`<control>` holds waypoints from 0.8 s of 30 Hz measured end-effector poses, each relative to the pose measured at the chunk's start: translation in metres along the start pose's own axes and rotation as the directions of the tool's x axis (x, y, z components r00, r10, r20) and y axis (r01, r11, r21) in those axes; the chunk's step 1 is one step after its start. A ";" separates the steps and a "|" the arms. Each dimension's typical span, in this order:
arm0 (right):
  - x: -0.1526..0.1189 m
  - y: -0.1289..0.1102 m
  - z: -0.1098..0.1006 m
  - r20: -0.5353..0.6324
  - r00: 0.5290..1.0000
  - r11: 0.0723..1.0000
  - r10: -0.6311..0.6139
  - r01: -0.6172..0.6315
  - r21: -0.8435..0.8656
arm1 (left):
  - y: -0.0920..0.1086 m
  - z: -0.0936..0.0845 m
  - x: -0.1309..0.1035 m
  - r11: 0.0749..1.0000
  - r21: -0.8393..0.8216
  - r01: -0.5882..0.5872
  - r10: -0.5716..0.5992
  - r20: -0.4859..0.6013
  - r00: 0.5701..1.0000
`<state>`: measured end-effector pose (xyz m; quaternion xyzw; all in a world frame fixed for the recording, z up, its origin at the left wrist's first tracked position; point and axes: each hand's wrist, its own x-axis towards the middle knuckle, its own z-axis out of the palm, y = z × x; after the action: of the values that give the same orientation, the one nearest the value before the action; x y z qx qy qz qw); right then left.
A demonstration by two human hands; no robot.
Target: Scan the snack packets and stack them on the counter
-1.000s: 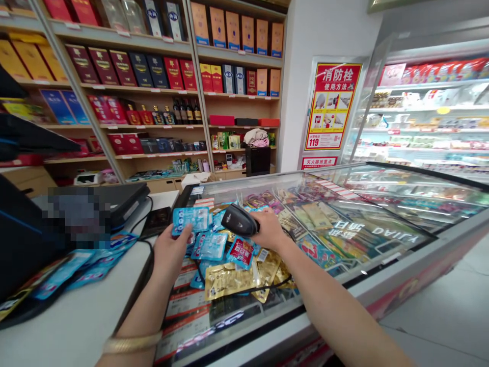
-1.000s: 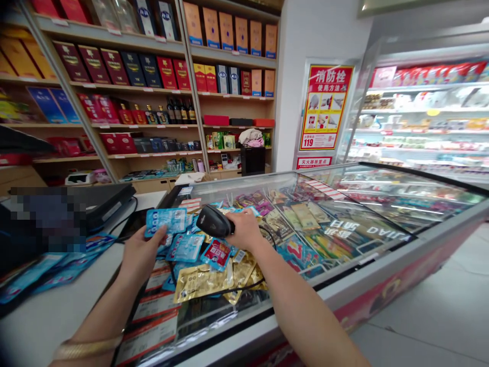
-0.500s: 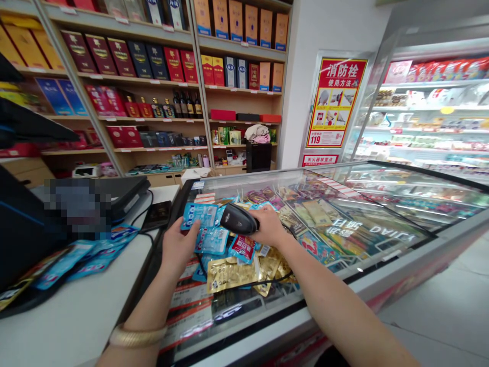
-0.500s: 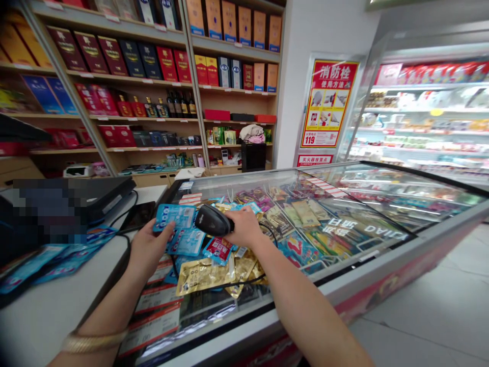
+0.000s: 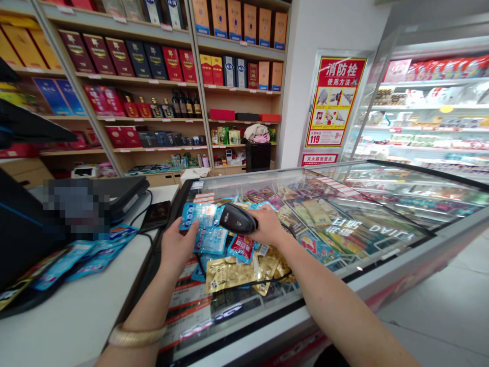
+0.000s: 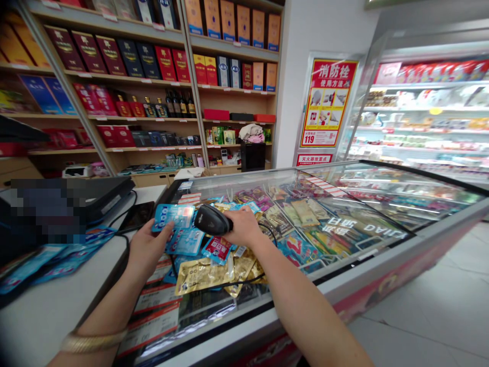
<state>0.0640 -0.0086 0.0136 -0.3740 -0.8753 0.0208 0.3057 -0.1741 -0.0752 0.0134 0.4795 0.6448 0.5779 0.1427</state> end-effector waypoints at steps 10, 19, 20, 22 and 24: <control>0.000 0.001 -0.002 0.001 1.000 1.000 0.014 -0.014 0.021 | -0.006 0.001 0.003 0.997 -0.044 0.069 -0.071 -0.028 0.997; 0.000 0.005 0.002 -0.045 0.999 1.000 0.021 -0.020 0.024 | -0.023 -0.003 0.013 0.783 0.621 0.004 0.031 -0.045 0.999; -0.001 0.006 0.003 -0.052 0.998 0.999 0.019 -0.018 0.026 | -0.021 -0.003 0.011 0.764 0.645 0.015 0.015 -0.041 0.999; -0.001 0.008 0.004 -0.061 0.998 0.999 0.015 -0.014 0.029 | -0.016 -0.003 0.006 0.754 0.656 0.022 -0.002 -0.030 1.000; -0.001 0.010 0.005 -0.062 0.998 1.000 0.015 -0.013 0.028 | -0.012 -0.005 0.002 0.764 0.645 0.014 0.013 -0.037 0.999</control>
<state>0.0686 -0.0009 0.0059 -0.3762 -0.8624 0.0232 0.3380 -0.1844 -0.0751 0.0045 0.4879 0.8068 0.3303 -0.0433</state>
